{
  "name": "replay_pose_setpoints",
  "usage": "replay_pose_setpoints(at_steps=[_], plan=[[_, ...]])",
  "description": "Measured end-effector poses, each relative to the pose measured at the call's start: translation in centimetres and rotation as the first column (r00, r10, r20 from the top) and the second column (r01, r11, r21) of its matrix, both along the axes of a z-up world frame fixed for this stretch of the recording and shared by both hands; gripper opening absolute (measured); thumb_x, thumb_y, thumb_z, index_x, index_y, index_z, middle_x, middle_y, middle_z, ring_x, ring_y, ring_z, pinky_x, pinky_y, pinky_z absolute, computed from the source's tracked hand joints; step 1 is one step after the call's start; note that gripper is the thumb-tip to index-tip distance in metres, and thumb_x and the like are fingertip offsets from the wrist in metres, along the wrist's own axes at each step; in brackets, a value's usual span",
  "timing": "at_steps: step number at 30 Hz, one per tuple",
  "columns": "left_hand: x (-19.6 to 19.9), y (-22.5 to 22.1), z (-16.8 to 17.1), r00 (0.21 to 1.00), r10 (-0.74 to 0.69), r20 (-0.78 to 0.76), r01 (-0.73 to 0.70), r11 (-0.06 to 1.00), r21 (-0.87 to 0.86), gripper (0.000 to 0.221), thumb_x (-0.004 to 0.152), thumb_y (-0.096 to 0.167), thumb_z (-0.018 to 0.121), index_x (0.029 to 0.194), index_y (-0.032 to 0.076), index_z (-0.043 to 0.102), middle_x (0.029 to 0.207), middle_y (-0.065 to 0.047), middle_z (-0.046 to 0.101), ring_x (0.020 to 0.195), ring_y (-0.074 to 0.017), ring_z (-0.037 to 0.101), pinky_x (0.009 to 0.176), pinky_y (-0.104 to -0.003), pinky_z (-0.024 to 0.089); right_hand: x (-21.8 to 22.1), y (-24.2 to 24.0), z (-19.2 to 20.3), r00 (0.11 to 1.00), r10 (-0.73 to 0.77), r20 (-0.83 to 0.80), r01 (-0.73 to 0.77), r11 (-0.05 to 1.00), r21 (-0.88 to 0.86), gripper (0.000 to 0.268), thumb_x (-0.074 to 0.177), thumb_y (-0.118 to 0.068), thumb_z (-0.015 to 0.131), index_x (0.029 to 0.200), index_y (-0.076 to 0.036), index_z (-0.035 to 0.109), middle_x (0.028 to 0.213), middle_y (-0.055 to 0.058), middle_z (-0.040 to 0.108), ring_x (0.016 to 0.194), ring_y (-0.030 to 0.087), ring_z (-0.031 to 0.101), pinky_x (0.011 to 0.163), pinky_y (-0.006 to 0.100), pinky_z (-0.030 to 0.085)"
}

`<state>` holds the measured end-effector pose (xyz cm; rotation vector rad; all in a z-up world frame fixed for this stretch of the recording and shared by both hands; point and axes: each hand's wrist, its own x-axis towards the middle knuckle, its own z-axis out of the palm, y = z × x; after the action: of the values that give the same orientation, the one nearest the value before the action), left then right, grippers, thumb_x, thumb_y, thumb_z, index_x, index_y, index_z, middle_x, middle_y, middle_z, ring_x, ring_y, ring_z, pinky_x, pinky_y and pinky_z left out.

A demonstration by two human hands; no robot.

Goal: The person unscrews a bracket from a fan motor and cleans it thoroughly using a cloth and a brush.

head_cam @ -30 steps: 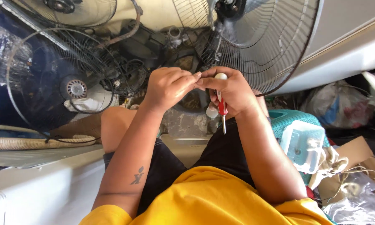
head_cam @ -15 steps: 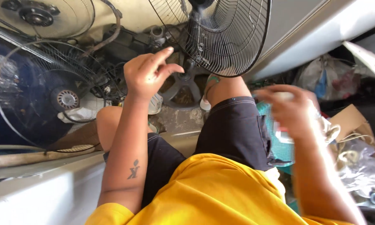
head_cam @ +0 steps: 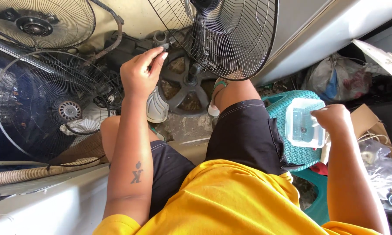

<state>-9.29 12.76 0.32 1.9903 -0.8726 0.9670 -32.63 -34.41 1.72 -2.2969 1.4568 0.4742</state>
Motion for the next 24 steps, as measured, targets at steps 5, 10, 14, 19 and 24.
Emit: replay_pose_setpoints(at_steps=[5, 10, 14, 19, 24], plan=[[0.2, 1.1, -0.2, 0.999, 0.02, -0.048, -0.02, 1.0, -0.009, 0.019, 0.102, 0.013, 0.082, 0.117, 0.002, 0.077, 0.082, -0.008, 0.073, 0.061, -0.0158, 0.06, 0.057, -0.031, 0.051, 0.5, 0.2, 2.4, 0.999, 0.018, -0.035, -0.02, 0.998, -0.064, 0.034, 0.099, -0.033, 0.072, 0.098, 0.0, 0.078, 0.08, 0.017, 0.071, 0.067, 0.032, 0.064, 0.057, 0.046, 0.053], [0.4, 1.6, -0.2, 0.957, 0.076, -0.28, -0.078, 0.997, 0.004, 0.023, 0.107, 0.023, 0.073, 0.123, 0.006, 0.076, 0.073, -0.003, 0.065, 0.054, -0.0145, 0.049, 0.055, -0.034, 0.044, 1.8, 3.9, 6.4, 0.888, 0.373, -0.27, -0.422, 0.895, -0.148, 0.057, 0.095, -0.048, 0.07, 0.134, -0.006, 0.07, 0.126, 0.02, 0.075, 0.111, 0.042, 0.07, 0.083, 0.054, 0.061], [0.8, 1.6, 0.6, 0.622, 0.214, -0.753, -0.12, 0.977, 0.178, 0.036, 0.1, 0.036, 0.067, 0.128, 0.015, 0.073, 0.101, -0.009, 0.074, 0.084, -0.0271, 0.069, 0.071, -0.043, 0.053, 2.3, 14.9, 13.3, 0.665, 0.708, -0.237, -0.666, 0.706, 0.241, 0.027, 0.082, -0.047, 0.081, 0.096, -0.026, 0.073, 0.083, -0.002, 0.078, 0.07, 0.015, 0.069, 0.068, 0.03, 0.052], [3.0, 1.2, -4.6, 0.493, 0.204, -0.846, -0.238, 0.967, 0.094, 0.027, 0.09, 0.032, 0.076, 0.114, 0.02, 0.077, 0.091, -0.007, 0.078, 0.067, -0.0203, 0.076, 0.063, -0.032, 0.063, 4.6, 21.4, 13.9, 0.529, 0.795, 0.296, -0.847, 0.476, 0.236, 0.042, 0.081, -0.032, 0.073, 0.119, -0.015, 0.073, 0.12, 0.014, 0.078, 0.117, 0.039, 0.071, 0.1, 0.055, 0.056], [3.1, -2.7, -1.1, 0.801, -0.138, -0.583, -0.053, 0.953, -0.298, 0.071, 0.094, 0.021, 0.085, 0.148, -0.004, 0.047, 0.13, -0.031, 0.06, 0.105, -0.0419, 0.073, 0.085, -0.052, 0.065, 8.5, 23.8, 6.3, 0.382, 0.743, 0.549, -0.768, 0.586, -0.258, 0.026, 0.081, -0.046, 0.079, 0.102, -0.031, 0.076, 0.097, -0.009, 0.079, 0.101, 0.02, 0.071, 0.089, 0.035, 0.056]])
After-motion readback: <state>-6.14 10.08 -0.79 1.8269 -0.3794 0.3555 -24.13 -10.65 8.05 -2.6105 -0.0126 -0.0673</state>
